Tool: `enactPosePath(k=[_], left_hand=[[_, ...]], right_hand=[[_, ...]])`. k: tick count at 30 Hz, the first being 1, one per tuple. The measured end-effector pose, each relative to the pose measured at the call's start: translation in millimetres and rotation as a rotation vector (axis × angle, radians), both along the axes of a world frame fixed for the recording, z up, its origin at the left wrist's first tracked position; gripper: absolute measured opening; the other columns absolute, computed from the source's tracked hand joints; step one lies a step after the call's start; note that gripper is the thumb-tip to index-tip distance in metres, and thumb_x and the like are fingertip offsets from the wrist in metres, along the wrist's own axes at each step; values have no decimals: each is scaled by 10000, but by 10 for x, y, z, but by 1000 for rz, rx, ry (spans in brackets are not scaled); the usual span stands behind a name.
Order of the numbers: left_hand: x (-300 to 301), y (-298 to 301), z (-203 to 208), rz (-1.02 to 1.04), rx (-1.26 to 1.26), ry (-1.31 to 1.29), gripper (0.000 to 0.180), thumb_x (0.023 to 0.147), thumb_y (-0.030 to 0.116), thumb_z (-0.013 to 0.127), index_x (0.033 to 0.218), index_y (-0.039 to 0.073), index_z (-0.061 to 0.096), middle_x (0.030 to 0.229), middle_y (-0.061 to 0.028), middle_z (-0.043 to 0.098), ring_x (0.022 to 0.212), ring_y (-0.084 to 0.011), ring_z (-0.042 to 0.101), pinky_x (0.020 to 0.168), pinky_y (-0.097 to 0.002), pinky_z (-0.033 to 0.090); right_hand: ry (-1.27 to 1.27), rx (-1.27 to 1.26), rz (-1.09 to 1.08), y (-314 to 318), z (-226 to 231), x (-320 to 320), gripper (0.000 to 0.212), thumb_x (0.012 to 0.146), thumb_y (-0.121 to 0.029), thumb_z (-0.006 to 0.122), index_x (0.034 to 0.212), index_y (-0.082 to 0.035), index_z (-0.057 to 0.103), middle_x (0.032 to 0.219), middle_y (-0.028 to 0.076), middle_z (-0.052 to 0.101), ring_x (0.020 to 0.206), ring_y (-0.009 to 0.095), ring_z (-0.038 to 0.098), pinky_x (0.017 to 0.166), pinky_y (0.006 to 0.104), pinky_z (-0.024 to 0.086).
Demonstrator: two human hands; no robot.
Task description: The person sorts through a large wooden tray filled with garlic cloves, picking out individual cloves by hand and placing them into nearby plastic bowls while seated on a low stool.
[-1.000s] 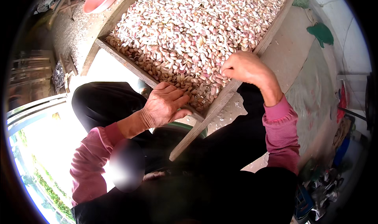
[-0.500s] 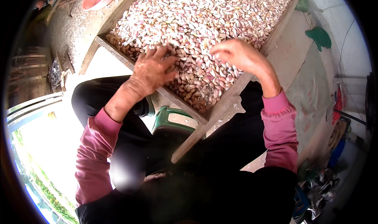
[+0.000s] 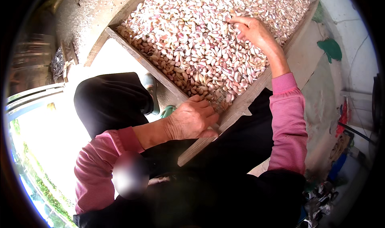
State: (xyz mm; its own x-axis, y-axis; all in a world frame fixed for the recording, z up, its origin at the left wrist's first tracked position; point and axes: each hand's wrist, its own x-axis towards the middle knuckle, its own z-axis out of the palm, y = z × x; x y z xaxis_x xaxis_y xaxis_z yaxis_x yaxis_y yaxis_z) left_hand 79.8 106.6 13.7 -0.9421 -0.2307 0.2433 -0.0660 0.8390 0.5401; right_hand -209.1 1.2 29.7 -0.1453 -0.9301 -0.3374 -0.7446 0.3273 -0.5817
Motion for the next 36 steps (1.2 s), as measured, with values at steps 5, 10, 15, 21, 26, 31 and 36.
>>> enactPosePath(k=[5,10,15,21,26,31,36], left_hand=[[-93,-33,-70,-8,-31,61,403,716,456,742,841,92,619,731,-17,519,719,-201,567,671,-322,457],[-61,13,-121,29,-55,56,391,732,470,726,804,105,607,729,-12,518,718,-188,574,668,-315,456],[-61,7,-106,20,-74,45,392,755,488,708,792,115,594,735,-11,513,730,-184,580,671,-308,453],[-47,-27,-166,5,-82,74,393,773,494,694,796,116,587,737,-12,508,736,-184,581,668,-311,453],[-74,-17,-208,-11,-95,113,389,777,488,697,806,114,595,735,-9,504,724,-183,573,643,-313,447],[-59,-18,-151,-8,-114,80,393,792,483,697,758,109,582,735,-9,528,737,-188,578,692,-309,469],[-102,-29,-184,-25,-97,124,386,777,480,705,805,111,594,726,-18,507,685,-191,565,628,-318,444]], right_hand=[[395,-429,104,-78,-228,-461,389,991,-206,559,1379,-197,582,1278,138,652,1083,201,666,946,401,545],[-396,4,185,-89,-21,461,357,1003,-253,556,1348,-171,597,1343,103,616,1005,137,686,835,285,600],[-486,196,365,-155,-245,792,467,1021,-360,513,1427,-129,506,1470,155,490,1098,208,675,914,351,586],[-130,-129,10,-238,-140,-40,378,1016,-202,521,1384,-125,562,1310,121,627,1041,187,693,856,308,573],[423,-457,-55,123,-9,-727,286,960,-206,582,1223,-135,669,1051,153,719,942,268,700,844,382,530],[582,-223,-34,526,293,-444,196,930,-228,615,1059,-115,710,981,146,717,890,333,690,835,444,532],[793,18,127,756,-132,-314,353,916,-247,632,1219,-66,630,1019,204,692,936,346,680,812,446,541]])
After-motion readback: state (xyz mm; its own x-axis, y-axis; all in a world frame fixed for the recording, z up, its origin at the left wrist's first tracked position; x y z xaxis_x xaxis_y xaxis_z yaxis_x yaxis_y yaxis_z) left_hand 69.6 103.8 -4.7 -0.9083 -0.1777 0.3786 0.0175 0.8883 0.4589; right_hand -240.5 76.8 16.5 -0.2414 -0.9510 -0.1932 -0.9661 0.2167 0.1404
